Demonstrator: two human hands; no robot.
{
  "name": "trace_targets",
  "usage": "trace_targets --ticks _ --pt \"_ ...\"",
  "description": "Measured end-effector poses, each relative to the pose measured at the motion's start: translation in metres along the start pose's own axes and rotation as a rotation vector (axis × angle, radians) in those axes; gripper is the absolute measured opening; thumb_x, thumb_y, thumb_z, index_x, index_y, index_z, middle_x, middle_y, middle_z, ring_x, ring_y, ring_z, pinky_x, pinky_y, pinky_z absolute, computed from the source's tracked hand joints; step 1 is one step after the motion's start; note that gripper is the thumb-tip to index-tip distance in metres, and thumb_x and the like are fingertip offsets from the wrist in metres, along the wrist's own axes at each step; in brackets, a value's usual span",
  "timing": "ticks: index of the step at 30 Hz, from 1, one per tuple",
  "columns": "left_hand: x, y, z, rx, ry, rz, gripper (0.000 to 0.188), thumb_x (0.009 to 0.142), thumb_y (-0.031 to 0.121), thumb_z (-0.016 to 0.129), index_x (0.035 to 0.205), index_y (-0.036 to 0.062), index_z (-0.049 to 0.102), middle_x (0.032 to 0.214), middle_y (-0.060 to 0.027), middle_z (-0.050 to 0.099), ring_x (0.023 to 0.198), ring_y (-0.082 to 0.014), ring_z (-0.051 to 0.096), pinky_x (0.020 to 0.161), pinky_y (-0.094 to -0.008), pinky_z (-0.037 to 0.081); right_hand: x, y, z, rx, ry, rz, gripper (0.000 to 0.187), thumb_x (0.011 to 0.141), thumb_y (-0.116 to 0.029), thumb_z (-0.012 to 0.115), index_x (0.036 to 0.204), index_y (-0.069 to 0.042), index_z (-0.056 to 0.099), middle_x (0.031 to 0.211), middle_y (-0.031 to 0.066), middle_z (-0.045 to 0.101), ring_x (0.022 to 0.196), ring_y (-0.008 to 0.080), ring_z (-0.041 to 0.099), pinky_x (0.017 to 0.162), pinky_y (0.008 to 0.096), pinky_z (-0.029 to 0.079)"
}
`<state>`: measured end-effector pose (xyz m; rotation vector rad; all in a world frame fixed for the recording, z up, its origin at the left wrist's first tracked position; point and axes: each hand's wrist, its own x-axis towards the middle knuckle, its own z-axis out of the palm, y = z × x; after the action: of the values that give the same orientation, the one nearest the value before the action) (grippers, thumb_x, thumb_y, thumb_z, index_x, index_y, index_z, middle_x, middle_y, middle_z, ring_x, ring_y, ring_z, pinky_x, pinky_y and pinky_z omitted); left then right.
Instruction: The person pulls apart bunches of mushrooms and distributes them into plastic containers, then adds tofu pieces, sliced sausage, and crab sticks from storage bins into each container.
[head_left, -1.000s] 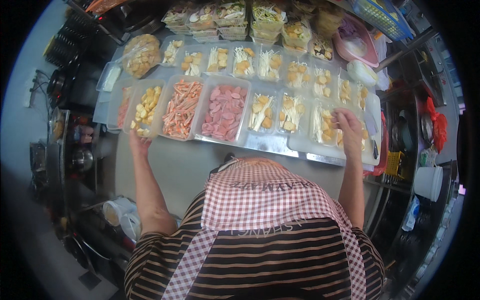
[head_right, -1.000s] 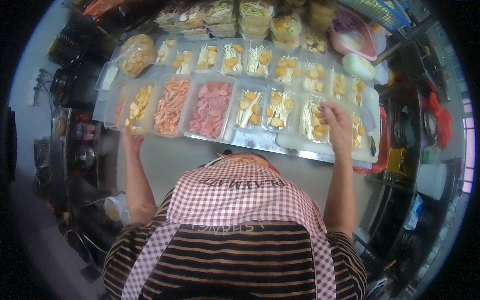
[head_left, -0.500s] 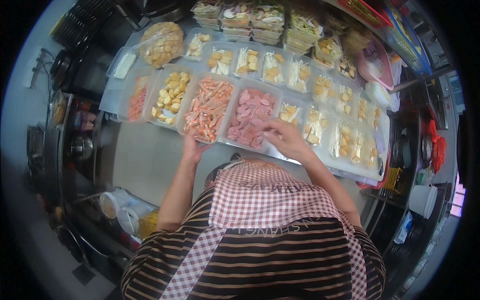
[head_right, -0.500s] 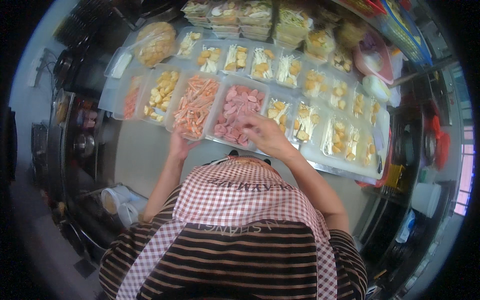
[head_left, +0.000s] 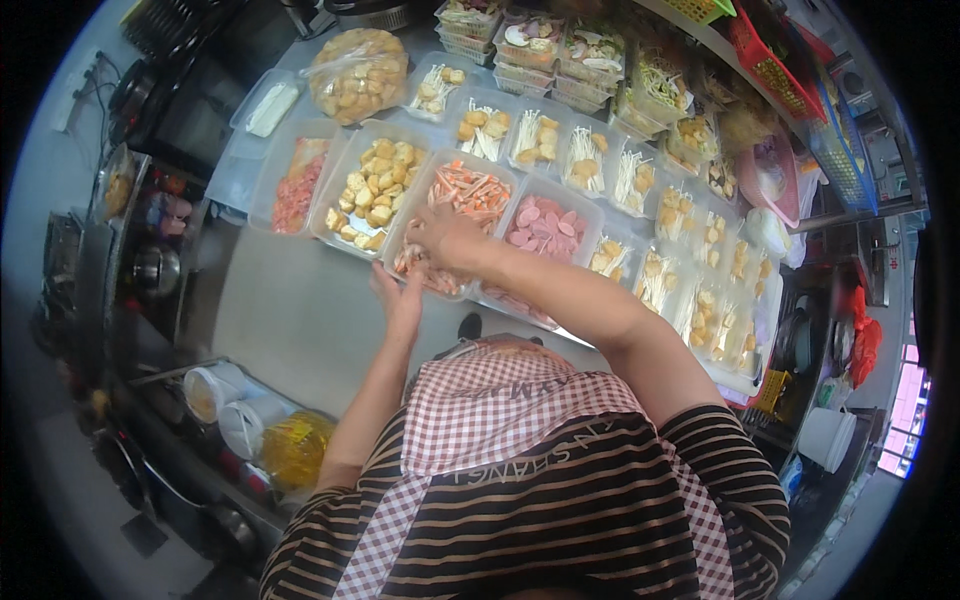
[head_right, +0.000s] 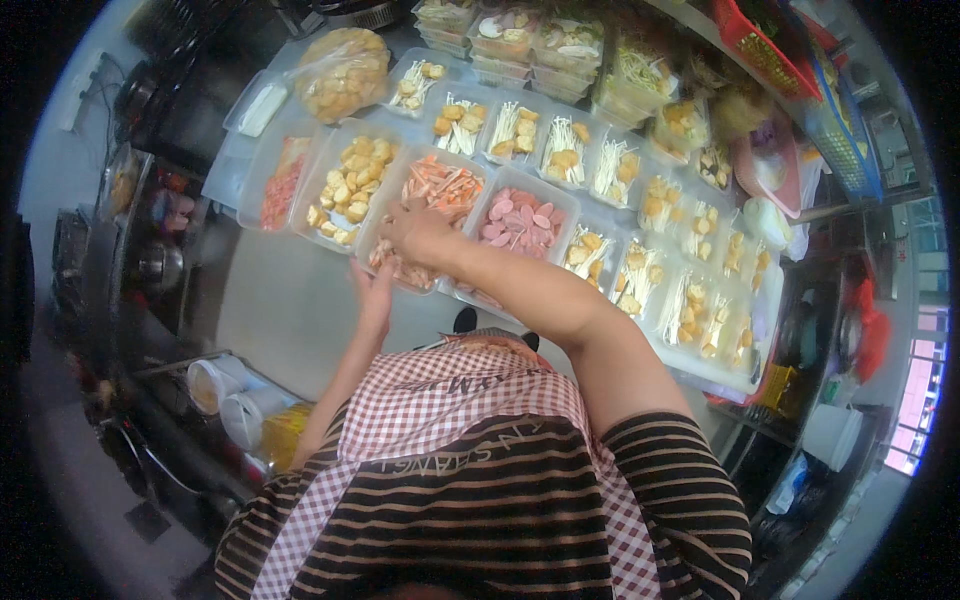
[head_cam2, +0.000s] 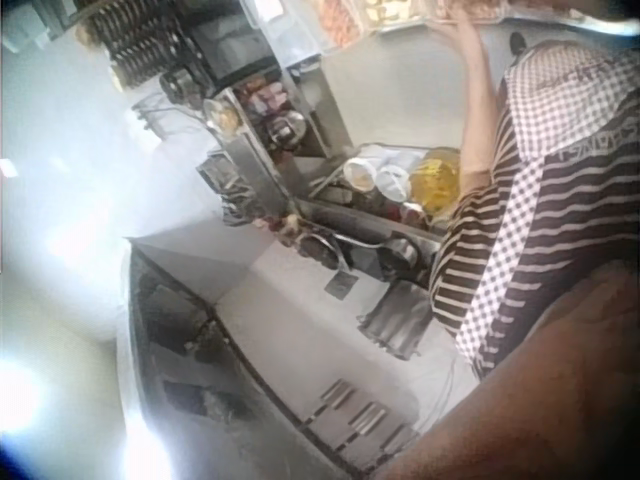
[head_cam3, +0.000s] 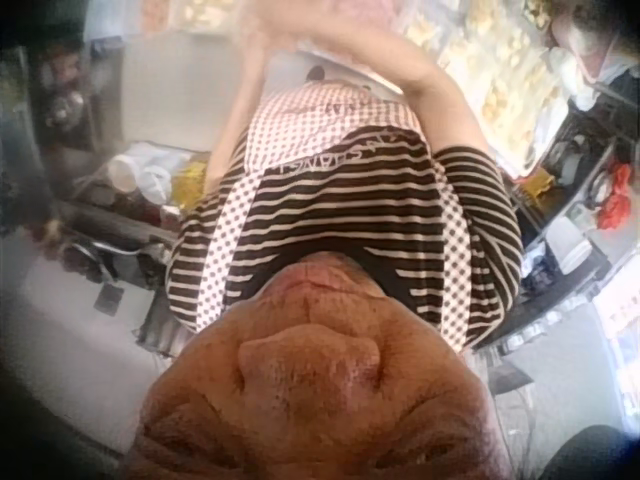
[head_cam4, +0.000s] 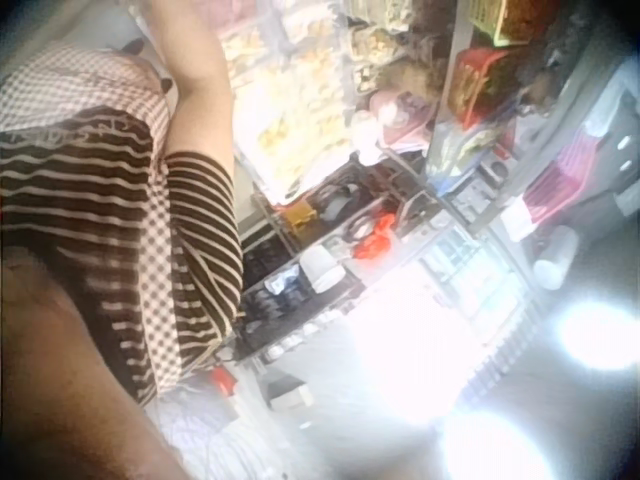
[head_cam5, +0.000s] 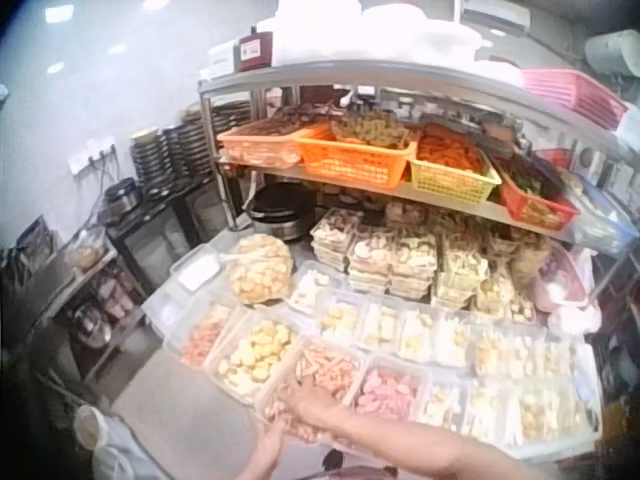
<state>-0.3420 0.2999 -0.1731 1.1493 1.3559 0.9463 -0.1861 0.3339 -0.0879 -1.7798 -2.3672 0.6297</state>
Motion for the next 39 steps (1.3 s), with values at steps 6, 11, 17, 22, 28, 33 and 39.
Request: trace_targets --ticks 6,11,17,22,28,33,39 --pt "0.016 0.018 -0.027 0.162 -0.119 -0.158 0.072 0.081 0.038 0.064 0.128 -0.0084 0.036 0.119 -0.0190 0.038 0.106 -0.0312 0.048 0.084 -0.0415 0.048 -0.002 0.028 -0.034 0.634 0.188 0.018 0.038 0.073 -0.009 0.070 0.110 -0.009 0.062 0.103 0.0091 0.060 0.089 0.0220 0.060 0.076 0.0315 0.050" --pt "0.015 0.041 -0.021 0.079 -0.202 -0.213 0.072 0.080 0.038 0.065 0.128 -0.0063 0.036 0.119 -0.0178 0.033 0.103 -0.0275 0.050 0.057 -0.0330 0.056 -0.017 0.037 -0.051 1.099 0.180 0.263 0.022 0.080 -0.006 0.067 0.102 -0.006 0.064 0.091 0.0049 0.063 0.058 0.0099 0.060 0.050 0.0235 0.051" --pt "0.002 0.033 -0.007 -0.049 -0.089 -0.143 0.070 0.079 0.028 0.063 0.132 -0.0042 0.031 0.124 -0.0178 0.024 0.100 -0.0271 0.050 0.058 -0.0306 0.056 -0.016 0.043 -0.058 1.254 0.153 0.393 0.007 0.082 -0.009 0.066 0.086 -0.003 0.064 0.070 0.0018 0.061 0.056 0.0086 0.059 0.048 0.0228 0.050" --pt "0.007 0.020 -0.004 0.073 -0.013 -0.045 0.063 0.078 0.022 0.058 0.129 -0.0060 0.035 0.119 -0.0214 0.031 0.105 -0.0299 0.039 0.087 -0.0359 0.043 0.023 0.062 -0.102 1.227 0.318 0.294 0.011 0.084 -0.010 0.064 0.092 -0.003 0.063 0.070 0.0040 0.062 0.055 0.0078 0.057 0.049 0.0199 0.047" --pt "0.001 0.023 -0.007 0.088 -0.037 0.050 0.059 0.079 0.022 0.055 0.126 -0.0074 0.037 0.115 -0.0233 0.035 0.110 -0.0340 0.032 0.100 -0.0386 0.029 0.112 0.099 -0.162 0.877 0.448 0.217 0.032 0.080 -0.019 0.071 0.105 -0.002 0.061 0.083 0.0078 0.064 0.061 0.0107 0.060 0.053 0.0246 0.053" --pt "0.002 0.025 -0.006 0.133 -0.021 0.070 0.059 0.080 0.024 0.056 0.126 -0.0060 0.036 0.115 -0.0234 0.035 0.109 -0.0358 0.034 0.099 -0.0392 0.030 0.137 0.102 -0.171 0.485 0.493 0.335 0.054 0.075 -0.032 0.074 0.118 -0.004 0.058 0.092 0.0146 0.067 0.065 0.0179 0.065 0.056 0.0311 0.054" --pt "0.000 0.024 -0.005 0.234 0.022 0.063 0.060 0.079 0.025 0.053 0.128 -0.0042 0.036 0.116 -0.0231 0.034 0.108 -0.0392 0.040 0.097 -0.0420 0.033 0.073 0.050 -0.113 -0.097 -0.127 0.037 0.030 0.080 -0.031 0.058 0.088 -0.003 0.067 0.083 0.0164 0.067 0.078 0.0318 0.065 0.074 0.0418 0.051"
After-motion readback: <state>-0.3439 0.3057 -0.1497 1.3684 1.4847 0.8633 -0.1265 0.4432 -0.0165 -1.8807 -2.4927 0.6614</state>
